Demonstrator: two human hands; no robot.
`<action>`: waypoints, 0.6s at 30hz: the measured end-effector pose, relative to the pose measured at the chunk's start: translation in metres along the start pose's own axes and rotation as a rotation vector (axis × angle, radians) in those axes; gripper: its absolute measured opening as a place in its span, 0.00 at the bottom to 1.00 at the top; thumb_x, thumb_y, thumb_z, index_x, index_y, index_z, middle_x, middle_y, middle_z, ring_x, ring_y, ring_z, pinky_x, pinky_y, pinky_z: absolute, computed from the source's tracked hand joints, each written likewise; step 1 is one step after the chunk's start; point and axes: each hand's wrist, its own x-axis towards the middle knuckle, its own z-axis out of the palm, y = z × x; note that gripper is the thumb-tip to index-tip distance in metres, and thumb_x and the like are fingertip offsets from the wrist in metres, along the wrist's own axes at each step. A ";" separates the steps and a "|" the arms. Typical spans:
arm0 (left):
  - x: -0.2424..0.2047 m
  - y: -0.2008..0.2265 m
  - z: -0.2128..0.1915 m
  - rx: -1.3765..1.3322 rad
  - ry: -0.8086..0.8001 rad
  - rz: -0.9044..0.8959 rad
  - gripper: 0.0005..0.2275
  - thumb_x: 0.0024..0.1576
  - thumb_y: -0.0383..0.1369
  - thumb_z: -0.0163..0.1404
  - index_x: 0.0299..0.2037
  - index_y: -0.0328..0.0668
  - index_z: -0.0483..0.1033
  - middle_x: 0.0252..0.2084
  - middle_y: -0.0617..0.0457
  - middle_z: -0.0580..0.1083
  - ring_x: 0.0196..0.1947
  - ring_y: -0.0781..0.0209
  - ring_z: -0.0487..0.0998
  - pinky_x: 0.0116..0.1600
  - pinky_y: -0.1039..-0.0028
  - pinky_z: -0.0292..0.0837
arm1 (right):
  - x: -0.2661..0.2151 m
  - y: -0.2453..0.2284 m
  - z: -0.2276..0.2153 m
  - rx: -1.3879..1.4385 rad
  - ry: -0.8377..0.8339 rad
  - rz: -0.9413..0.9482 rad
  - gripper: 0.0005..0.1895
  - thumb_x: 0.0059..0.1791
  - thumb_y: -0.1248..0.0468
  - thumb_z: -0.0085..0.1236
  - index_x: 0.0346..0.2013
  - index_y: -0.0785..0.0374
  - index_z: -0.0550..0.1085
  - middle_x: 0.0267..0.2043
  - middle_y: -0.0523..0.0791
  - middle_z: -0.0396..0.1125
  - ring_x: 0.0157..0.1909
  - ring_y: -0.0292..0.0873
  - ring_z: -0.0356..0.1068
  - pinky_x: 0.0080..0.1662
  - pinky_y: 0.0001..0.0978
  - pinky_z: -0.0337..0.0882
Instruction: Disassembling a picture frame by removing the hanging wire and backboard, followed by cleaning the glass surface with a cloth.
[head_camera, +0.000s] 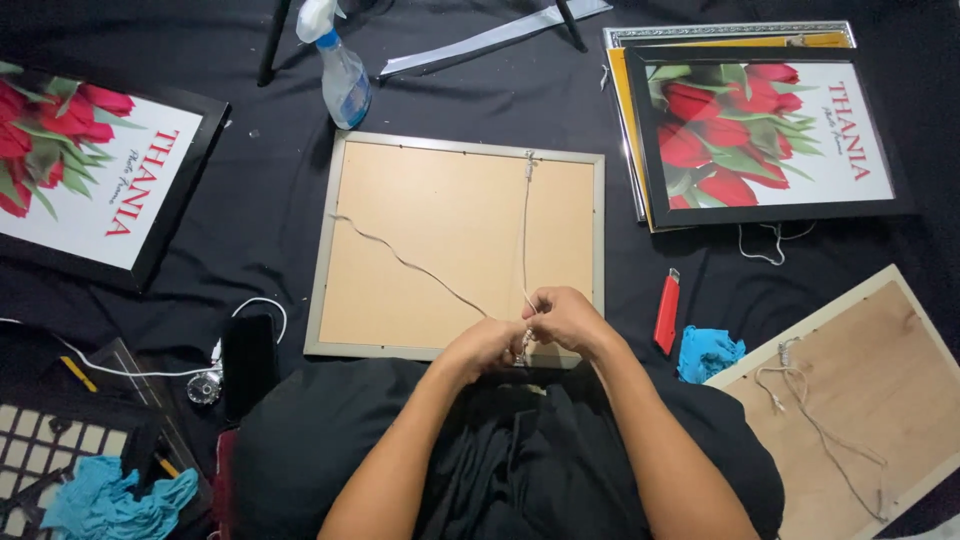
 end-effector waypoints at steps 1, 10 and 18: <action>-0.009 0.006 -0.008 0.000 0.002 0.003 0.15 0.44 0.47 0.54 0.25 0.41 0.77 0.17 0.50 0.65 0.20 0.58 0.67 0.26 0.74 0.58 | 0.002 0.001 -0.001 -0.001 0.000 -0.003 0.08 0.40 0.74 0.57 0.33 0.75 0.76 0.25 0.54 0.70 0.29 0.44 0.73 0.34 0.30 0.75; -0.111 0.062 -0.103 -1.033 0.034 0.690 0.07 0.46 0.32 0.48 0.18 0.43 0.70 0.22 0.49 0.66 0.22 0.61 0.63 0.26 0.77 0.53 | -0.001 0.002 -0.012 -0.008 0.079 -0.044 0.10 0.44 0.74 0.57 0.38 0.77 0.78 0.28 0.55 0.72 0.31 0.46 0.76 0.36 0.33 0.78; -0.090 0.052 -0.103 -0.332 0.654 1.084 0.22 0.60 0.22 0.42 0.67 0.31 0.60 0.54 0.40 0.71 0.50 0.53 0.76 0.45 0.73 0.78 | -0.015 -0.012 -0.015 -0.017 0.131 -0.015 0.10 0.46 0.75 0.56 0.40 0.77 0.78 0.29 0.58 0.74 0.31 0.47 0.78 0.36 0.33 0.80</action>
